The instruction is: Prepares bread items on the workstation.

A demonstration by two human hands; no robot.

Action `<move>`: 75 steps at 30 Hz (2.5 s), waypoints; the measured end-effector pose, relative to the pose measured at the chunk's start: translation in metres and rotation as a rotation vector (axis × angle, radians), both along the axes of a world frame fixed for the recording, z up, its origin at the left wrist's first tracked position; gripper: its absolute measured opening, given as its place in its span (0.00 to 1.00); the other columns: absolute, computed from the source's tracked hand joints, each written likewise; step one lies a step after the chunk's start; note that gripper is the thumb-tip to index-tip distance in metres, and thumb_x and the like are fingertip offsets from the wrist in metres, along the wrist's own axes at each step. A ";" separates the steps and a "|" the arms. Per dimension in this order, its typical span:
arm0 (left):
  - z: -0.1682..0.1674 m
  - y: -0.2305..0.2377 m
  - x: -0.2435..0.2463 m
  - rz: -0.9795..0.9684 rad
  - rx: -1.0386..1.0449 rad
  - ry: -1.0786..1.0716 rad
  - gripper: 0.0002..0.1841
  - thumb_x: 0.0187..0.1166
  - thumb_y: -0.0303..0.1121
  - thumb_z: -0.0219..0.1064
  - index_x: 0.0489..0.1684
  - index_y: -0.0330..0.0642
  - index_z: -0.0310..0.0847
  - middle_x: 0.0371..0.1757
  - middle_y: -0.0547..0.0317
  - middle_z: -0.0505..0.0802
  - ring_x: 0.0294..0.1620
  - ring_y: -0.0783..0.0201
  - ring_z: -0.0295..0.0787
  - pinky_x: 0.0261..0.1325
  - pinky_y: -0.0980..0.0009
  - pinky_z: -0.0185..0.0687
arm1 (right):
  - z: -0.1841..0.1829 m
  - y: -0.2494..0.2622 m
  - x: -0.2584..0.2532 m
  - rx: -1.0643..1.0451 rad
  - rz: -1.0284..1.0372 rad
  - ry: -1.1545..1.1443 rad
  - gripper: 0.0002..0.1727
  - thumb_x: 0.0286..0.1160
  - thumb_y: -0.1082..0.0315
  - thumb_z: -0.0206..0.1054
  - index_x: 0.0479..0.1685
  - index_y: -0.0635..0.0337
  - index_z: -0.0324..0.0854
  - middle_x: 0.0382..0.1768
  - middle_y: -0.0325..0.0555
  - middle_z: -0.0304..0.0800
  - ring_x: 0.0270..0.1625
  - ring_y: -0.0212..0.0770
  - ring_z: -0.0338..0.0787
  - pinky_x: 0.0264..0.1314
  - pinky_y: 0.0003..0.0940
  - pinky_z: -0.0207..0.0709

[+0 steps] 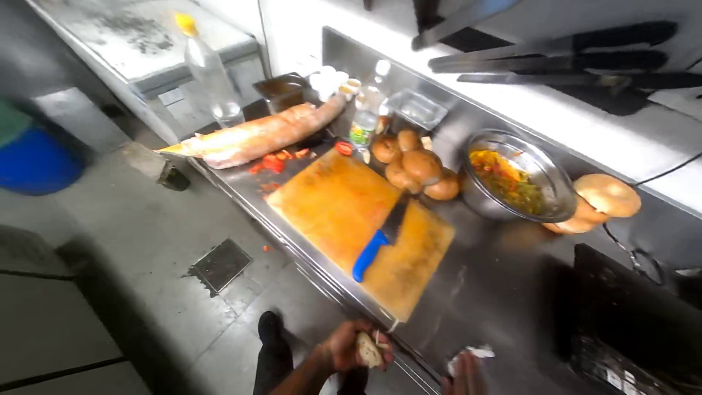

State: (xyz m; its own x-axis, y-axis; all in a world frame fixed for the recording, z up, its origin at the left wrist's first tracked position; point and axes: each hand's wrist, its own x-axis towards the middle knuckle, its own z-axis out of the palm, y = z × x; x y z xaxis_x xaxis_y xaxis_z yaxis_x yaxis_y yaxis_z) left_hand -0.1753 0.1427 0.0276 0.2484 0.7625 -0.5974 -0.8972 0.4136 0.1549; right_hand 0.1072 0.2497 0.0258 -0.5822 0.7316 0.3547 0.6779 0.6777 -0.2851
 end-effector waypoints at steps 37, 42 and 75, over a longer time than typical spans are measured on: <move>0.032 -0.136 -0.459 0.238 -0.149 0.220 0.31 0.92 0.43 0.31 0.55 0.28 0.79 0.55 0.33 0.92 0.56 0.38 0.92 0.56 0.47 0.89 | 0.043 0.052 -0.705 -0.272 -0.139 -0.118 0.34 0.81 0.43 0.56 0.72 0.64 0.80 0.86 0.62 0.66 0.92 0.61 0.57 0.95 0.57 0.46; 0.033 -0.118 -0.486 0.129 -0.144 0.167 0.31 0.94 0.43 0.30 0.55 0.27 0.79 0.54 0.32 0.92 0.54 0.38 0.92 0.56 0.46 0.89 | 0.037 0.039 -0.699 -0.209 -0.054 -0.073 0.32 0.67 0.38 0.68 0.64 0.49 0.85 0.85 0.59 0.69 0.91 0.62 0.60 0.90 0.68 0.47; 0.013 -0.114 -0.574 -0.224 -0.021 0.031 0.28 0.91 0.44 0.36 0.68 0.32 0.76 0.60 0.29 0.89 0.58 0.33 0.89 0.60 0.37 0.84 | 0.055 0.042 -0.711 -0.274 -0.378 -0.437 0.35 0.79 0.72 0.60 0.90 0.67 0.59 0.92 0.60 0.54 0.95 0.56 0.53 0.95 0.47 0.51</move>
